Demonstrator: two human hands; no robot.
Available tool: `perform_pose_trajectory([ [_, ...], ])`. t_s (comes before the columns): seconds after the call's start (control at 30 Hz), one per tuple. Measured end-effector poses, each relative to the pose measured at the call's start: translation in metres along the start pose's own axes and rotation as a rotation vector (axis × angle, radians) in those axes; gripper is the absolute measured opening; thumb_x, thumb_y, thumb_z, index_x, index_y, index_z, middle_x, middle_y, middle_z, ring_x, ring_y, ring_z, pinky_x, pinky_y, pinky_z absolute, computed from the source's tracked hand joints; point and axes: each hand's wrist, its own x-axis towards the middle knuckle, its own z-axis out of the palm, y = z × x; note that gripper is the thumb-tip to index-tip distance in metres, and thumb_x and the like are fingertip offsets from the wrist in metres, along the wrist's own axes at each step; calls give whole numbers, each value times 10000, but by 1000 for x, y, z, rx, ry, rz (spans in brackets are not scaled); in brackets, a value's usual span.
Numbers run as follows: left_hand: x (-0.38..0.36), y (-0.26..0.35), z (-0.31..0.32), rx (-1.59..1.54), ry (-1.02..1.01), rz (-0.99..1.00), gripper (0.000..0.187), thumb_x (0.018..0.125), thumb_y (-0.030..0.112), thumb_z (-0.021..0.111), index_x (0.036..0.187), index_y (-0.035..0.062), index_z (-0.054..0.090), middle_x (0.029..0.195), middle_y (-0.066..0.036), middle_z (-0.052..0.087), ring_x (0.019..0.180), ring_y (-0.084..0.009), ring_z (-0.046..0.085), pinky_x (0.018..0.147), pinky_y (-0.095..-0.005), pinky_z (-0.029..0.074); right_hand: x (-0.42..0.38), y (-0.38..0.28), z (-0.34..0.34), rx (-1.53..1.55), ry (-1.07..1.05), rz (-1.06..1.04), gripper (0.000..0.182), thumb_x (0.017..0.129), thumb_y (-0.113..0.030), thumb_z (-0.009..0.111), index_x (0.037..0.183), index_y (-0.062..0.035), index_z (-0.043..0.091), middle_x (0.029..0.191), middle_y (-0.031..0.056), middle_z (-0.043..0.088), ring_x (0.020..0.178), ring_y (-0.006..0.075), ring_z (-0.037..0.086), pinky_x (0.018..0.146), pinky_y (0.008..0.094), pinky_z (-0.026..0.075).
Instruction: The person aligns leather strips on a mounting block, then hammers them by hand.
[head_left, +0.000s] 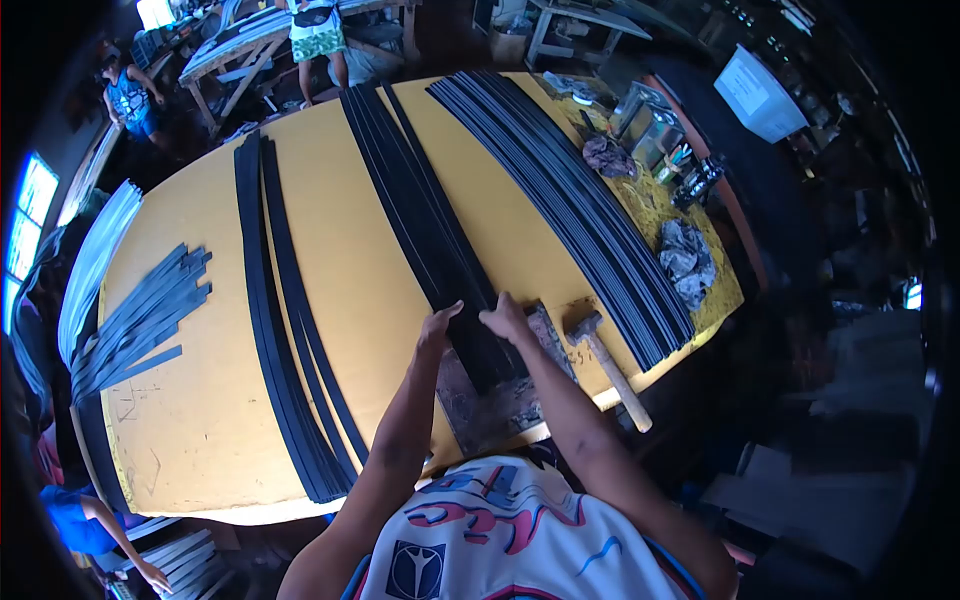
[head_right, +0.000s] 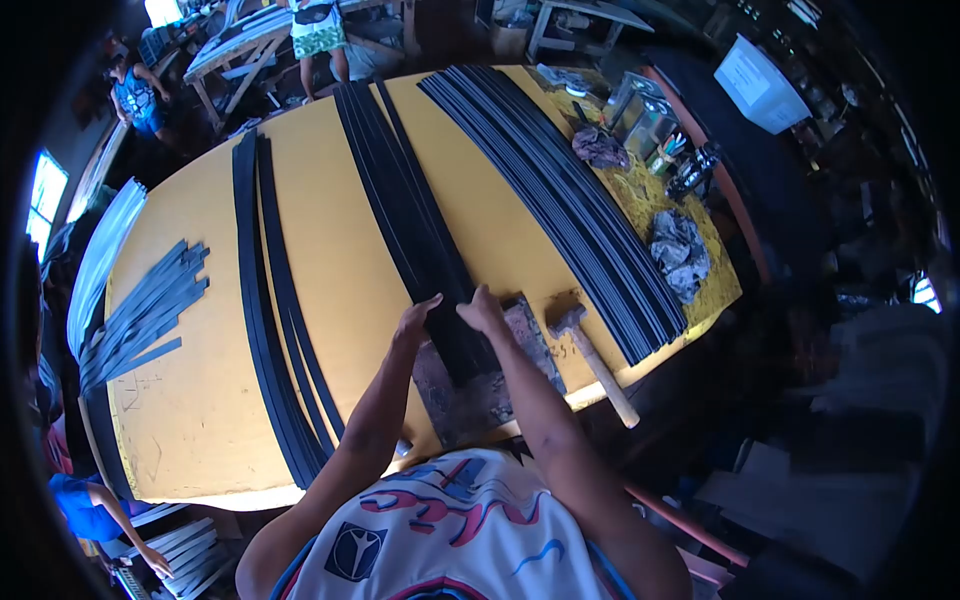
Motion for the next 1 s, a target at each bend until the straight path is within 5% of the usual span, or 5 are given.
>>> perform_pose_trajectory([
  [0.17, 4, -1, 4, -33, -30, -42, 330, 880, 188, 711, 1116, -23, 621, 1049, -159, 682, 1011, -303, 661, 882, -430, 538, -4, -24, -52, 505, -352, 81, 505, 715, -206, 654, 1146, 51, 591, 1095, 251, 650, 1068, 359, 625, 902, 394, 486],
  [0.3, 12, 1, 15, -177, -181, -47, 273, 912, 213, 671, 1075, -3, 637, 1019, -141, 683, 969, -285, 665, 882, -406, 526, -6, -23, -15, -59, -49, 47, 712, 779, -324, 750, 1276, 108, 481, 1097, 289, 635, 1130, 336, 600, 941, 397, 466],
  [0.43, 3, -4, 13, -212, -149, 13, 275, 972, 255, 588, 1109, 17, 607, 996, -114, 667, 894, -257, 650, 843, -400, 521, -8, -26, -35, 293, -77, 3, 527, 828, -262, 751, 1105, 116, 510, 811, 94, 586, 632, 138, 564, 487, 277, 455],
  [0.63, -7, 2, 39, -282, -244, 32, 387, 1029, 361, 450, 1168, 19, 571, 1026, -102, 653, 916, -257, 641, 852, -399, 522, -2, -24, -7, -29, -27, 10, 576, 831, -196, 687, 1287, 93, 487, 1018, 222, 657, 921, 282, 651, 823, 386, 506],
  [1.0, -12, -3, 61, -260, -438, 194, 668, 1007, 593, 259, 1177, 32, 580, 1133, -114, 657, 1021, -255, 628, 910, -384, 501, 14, -8, 7, 263, -63, -249, 595, 739, -184, 682, 1266, 42, 522, 865, 211, 672, 662, 257, 680, 568, 368, 518],
])
